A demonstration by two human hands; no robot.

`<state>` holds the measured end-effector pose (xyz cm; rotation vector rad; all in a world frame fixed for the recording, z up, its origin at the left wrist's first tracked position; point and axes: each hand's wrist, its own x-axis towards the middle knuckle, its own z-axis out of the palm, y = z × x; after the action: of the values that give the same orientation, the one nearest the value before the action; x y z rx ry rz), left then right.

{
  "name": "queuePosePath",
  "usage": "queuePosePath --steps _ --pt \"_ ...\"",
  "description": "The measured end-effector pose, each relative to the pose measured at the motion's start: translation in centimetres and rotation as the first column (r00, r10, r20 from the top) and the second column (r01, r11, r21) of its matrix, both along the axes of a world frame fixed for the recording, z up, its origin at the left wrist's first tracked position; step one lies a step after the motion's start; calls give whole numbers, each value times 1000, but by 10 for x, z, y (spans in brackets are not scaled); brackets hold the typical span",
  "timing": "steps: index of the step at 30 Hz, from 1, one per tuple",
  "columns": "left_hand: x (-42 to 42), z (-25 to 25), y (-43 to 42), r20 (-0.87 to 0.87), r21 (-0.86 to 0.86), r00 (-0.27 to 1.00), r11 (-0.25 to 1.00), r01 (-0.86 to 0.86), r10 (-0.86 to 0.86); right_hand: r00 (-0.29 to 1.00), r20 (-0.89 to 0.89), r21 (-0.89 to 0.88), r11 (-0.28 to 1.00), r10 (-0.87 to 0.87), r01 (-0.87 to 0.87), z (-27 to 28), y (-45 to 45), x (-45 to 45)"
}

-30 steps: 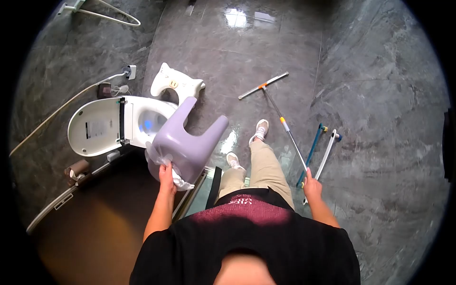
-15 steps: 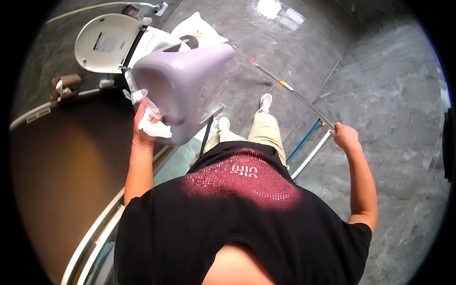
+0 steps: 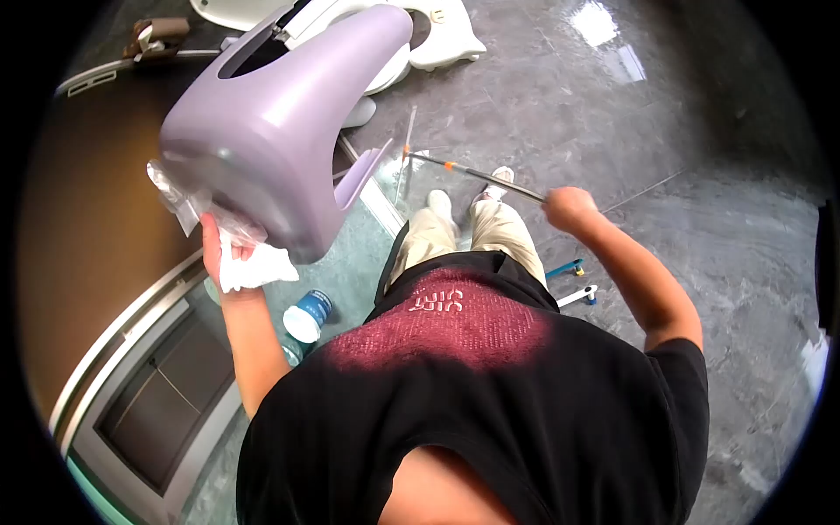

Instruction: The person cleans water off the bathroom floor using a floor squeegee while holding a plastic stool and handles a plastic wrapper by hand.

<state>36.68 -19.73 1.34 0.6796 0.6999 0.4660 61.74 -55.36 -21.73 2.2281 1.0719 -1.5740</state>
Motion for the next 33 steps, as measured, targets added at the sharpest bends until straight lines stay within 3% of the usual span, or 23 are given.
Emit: queuePosePath --steps 2,5,9,10,11,13,14,15,16,17,19,23,24,26,29,33 --pt "-6 6 -19 -114 85 993 996 -32 42 989 36 124 981 146 -150 -32 21 -19" --pt "-12 4 -36 -106 97 994 995 -28 38 962 27 175 947 270 -271 -65 55 -49" --pt "-16 0 -59 -121 65 974 981 -184 190 952 147 68 958 267 -279 -99 68 -70" --pt "-17 3 -63 -135 55 971 980 -194 199 931 160 -4 943 328 -332 -100 65 -56" --pt "-13 3 -68 -144 51 963 974 -222 228 966 121 -41 973 228 -225 -94 59 -33" --pt "-22 0 -80 -144 57 948 959 -279 285 938 192 -151 953 289 -263 -121 24 5" --pt "-33 -4 -82 -50 57 978 978 -199 202 930 212 -138 951 301 -277 -125 3 30" --pt "-45 -6 -83 42 65 993 992 -111 109 905 228 -189 928 359 -321 -109 -11 53" --pt "-55 -7 -85 48 65 994 992 -105 102 914 279 -208 948 295 -242 -116 -32 74" --pt "-52 -6 -89 48 66 993 992 -109 106 899 279 -214 935 336 -283 -96 -44 97" --pt "-50 -3 -95 -37 95 973 970 -222 226 882 322 -284 924 345 -258 -86 -72 130" --pt "-51 -7 -100 -44 81 966 965 -251 255 824 463 -221 943 327 -250 -67 -112 170" --pt "-50 -8 -99 -115 111 952 956 -272 285 814 452 -178 931 365 -319 -57 -110 177" --pt "-46 -7 -98 -157 148 938 946 -288 310 774 474 -114 901 420 -419 -35 -98 174" --pt "-44 -4 -102 -259 150 866 903 -401 428 799 453 -77 910 396 -408 -12 -81 148" --pt "-48 -8 -97 -196 172 910 926 -336 366 879 298 -48 926 371 -375 -51 -54 85"
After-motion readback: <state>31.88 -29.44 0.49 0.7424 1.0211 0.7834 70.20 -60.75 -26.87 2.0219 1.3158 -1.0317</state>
